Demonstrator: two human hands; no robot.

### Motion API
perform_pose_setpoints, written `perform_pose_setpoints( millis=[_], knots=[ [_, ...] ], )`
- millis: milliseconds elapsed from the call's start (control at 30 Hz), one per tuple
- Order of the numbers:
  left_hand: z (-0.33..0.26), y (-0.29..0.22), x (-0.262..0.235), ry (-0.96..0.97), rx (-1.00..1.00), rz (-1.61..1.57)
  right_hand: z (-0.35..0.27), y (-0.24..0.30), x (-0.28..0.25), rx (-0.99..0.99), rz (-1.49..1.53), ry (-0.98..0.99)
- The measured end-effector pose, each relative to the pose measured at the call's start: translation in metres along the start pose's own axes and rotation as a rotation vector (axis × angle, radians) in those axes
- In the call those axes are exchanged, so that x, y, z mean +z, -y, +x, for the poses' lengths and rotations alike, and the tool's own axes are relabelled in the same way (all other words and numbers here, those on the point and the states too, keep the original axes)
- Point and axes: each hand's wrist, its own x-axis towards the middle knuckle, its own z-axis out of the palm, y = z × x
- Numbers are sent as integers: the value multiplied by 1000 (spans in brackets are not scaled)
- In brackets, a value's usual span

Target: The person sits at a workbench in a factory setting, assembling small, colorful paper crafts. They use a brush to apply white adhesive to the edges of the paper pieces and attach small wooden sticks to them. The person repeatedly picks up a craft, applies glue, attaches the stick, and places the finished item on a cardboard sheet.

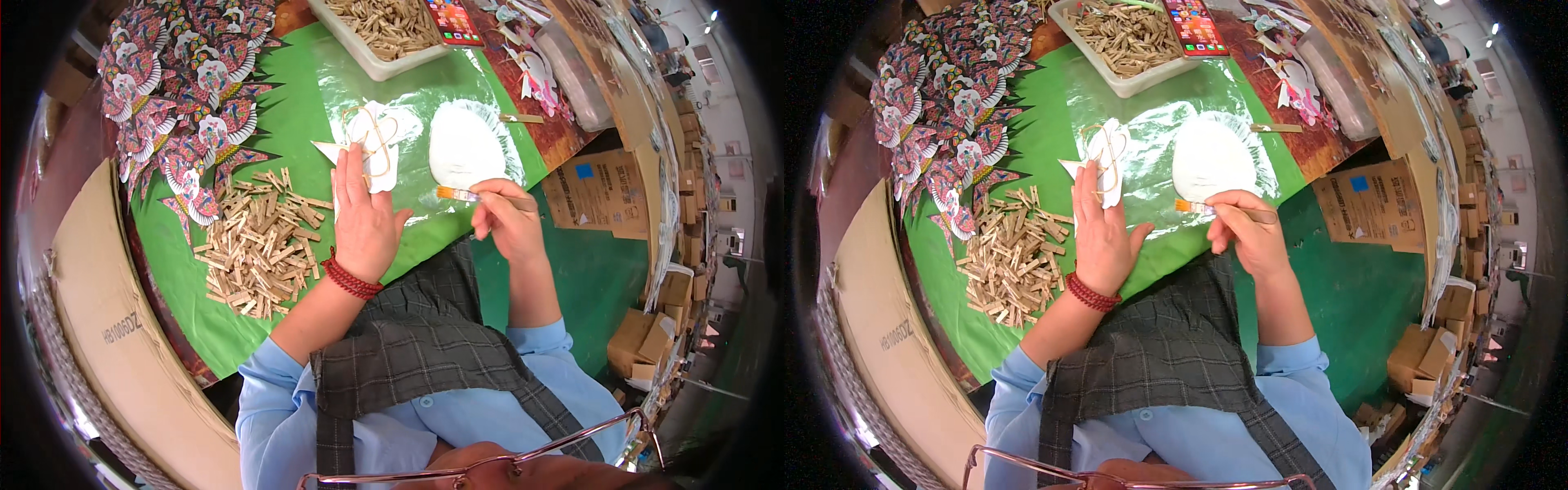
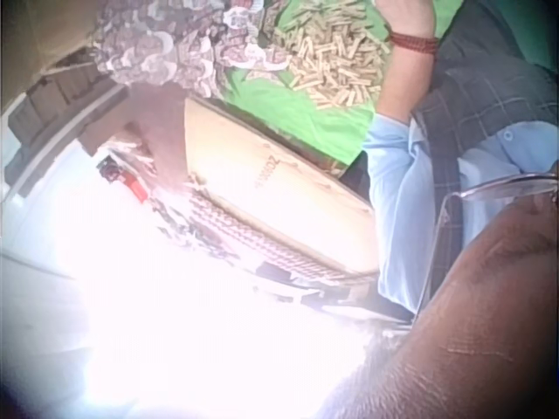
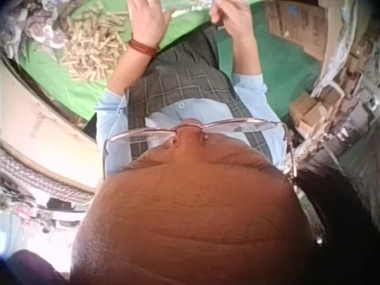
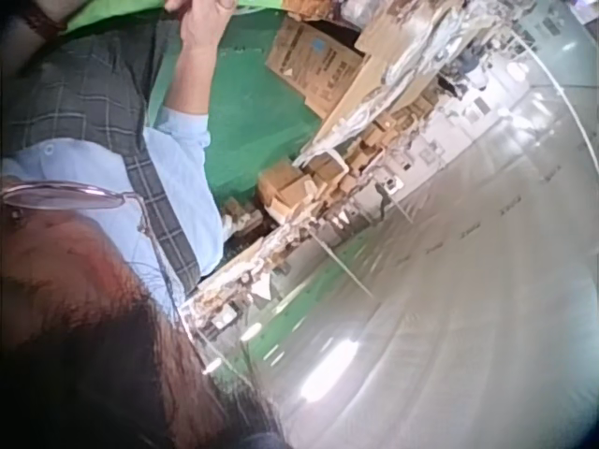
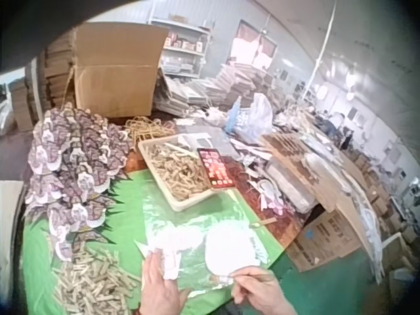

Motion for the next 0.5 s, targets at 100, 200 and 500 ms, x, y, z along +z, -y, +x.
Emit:
perform_pose_setpoints(
  millis=[100,200,500],
  knots=[
    [0,-1,1,6,-4,1,1,-24,5,19,98,-68],
    [1,-1,0,17,-10,-19,0,-36,9,20,-52,-149],
    [1,-1,0,7,-42,-30,30,2,51,-302,-1146,59]
  ],
)
